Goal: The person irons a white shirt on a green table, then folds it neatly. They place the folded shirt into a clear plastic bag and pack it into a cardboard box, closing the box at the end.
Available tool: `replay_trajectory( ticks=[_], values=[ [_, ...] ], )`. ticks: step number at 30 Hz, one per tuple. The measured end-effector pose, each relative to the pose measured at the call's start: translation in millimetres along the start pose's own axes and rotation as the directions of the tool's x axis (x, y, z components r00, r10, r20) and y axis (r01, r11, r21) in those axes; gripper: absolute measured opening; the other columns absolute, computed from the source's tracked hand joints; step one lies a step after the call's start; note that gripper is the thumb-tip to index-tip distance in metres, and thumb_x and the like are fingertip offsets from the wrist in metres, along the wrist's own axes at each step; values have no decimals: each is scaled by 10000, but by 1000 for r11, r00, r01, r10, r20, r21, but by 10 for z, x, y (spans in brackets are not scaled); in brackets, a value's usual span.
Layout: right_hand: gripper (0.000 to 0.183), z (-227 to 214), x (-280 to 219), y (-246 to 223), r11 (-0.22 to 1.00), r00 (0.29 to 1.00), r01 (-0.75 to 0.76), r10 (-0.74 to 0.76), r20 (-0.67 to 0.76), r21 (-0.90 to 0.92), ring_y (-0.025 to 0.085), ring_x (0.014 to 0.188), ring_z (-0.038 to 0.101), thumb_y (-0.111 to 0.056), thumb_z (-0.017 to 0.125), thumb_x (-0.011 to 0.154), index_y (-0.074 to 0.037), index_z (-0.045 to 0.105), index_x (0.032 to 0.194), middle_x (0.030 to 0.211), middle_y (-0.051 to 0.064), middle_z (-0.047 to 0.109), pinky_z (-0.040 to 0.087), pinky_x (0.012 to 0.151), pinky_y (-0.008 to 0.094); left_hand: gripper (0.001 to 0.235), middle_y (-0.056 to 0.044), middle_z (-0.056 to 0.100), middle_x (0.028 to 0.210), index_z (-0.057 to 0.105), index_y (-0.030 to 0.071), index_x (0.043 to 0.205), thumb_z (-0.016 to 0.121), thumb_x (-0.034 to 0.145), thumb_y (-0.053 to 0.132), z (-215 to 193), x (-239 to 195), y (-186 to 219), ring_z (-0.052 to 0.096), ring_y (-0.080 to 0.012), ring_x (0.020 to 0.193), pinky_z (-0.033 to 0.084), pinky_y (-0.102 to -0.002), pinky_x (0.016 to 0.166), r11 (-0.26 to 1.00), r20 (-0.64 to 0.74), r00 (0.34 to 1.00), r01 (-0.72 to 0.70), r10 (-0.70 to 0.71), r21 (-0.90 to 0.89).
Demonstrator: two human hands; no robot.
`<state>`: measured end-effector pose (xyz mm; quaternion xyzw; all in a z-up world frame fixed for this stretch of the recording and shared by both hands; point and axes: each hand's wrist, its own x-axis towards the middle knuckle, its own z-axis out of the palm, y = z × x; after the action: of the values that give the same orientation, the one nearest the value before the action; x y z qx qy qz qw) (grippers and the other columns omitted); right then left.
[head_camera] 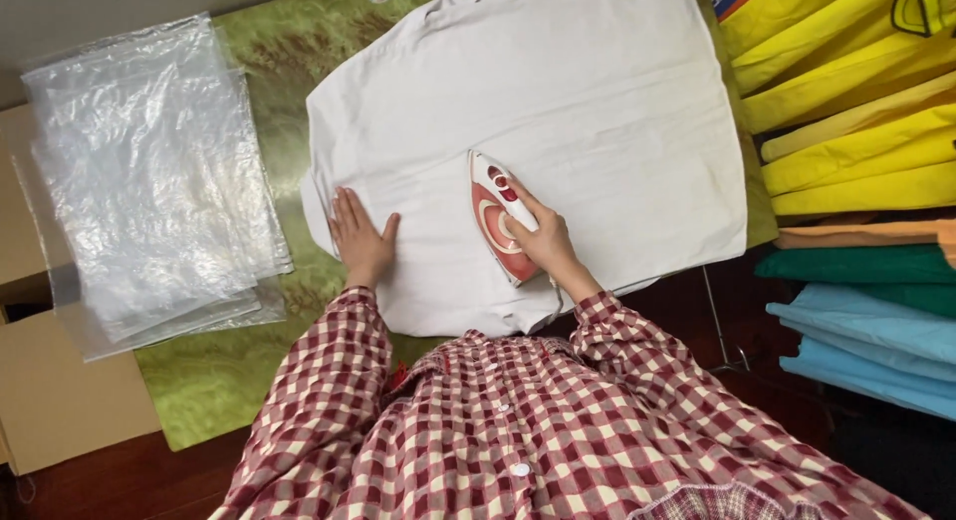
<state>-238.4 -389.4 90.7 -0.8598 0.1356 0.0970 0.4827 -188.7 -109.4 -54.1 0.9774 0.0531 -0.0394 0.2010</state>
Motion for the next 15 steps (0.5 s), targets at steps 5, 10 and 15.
replay_trajectory(
  ticks=[5,10,15],
  values=[
    [545,-786,-6,223,999,998,-37,37,-58,8,345,1199,507,-183,628,831,-367,515,1331,1327,53,546,446,987,452,952,-161,95,1565,120,33,1501,481,850,626,-161,-52,136,106,-337,1442,90,-472,1180,997,25,999,32,-34,70],
    [547,-1358,98,631,997,994,-73,71,-82,-20,321,1175,528,-218,642,824,-415,513,1318,1297,46,567,445,992,432,986,-153,75,1567,99,45,1506,428,829,682,-141,-29,97,79,-343,1442,86,-475,1186,994,50,997,46,-52,103],
    [524,-1774,200,958,998,991,-63,59,-117,-26,306,935,660,-210,641,833,-413,530,1303,1246,89,599,564,777,367,993,-158,44,1568,73,41,1509,366,835,708,-241,-40,167,51,-337,1448,62,-454,1194,985,113,987,98,-115,145]
  ],
)
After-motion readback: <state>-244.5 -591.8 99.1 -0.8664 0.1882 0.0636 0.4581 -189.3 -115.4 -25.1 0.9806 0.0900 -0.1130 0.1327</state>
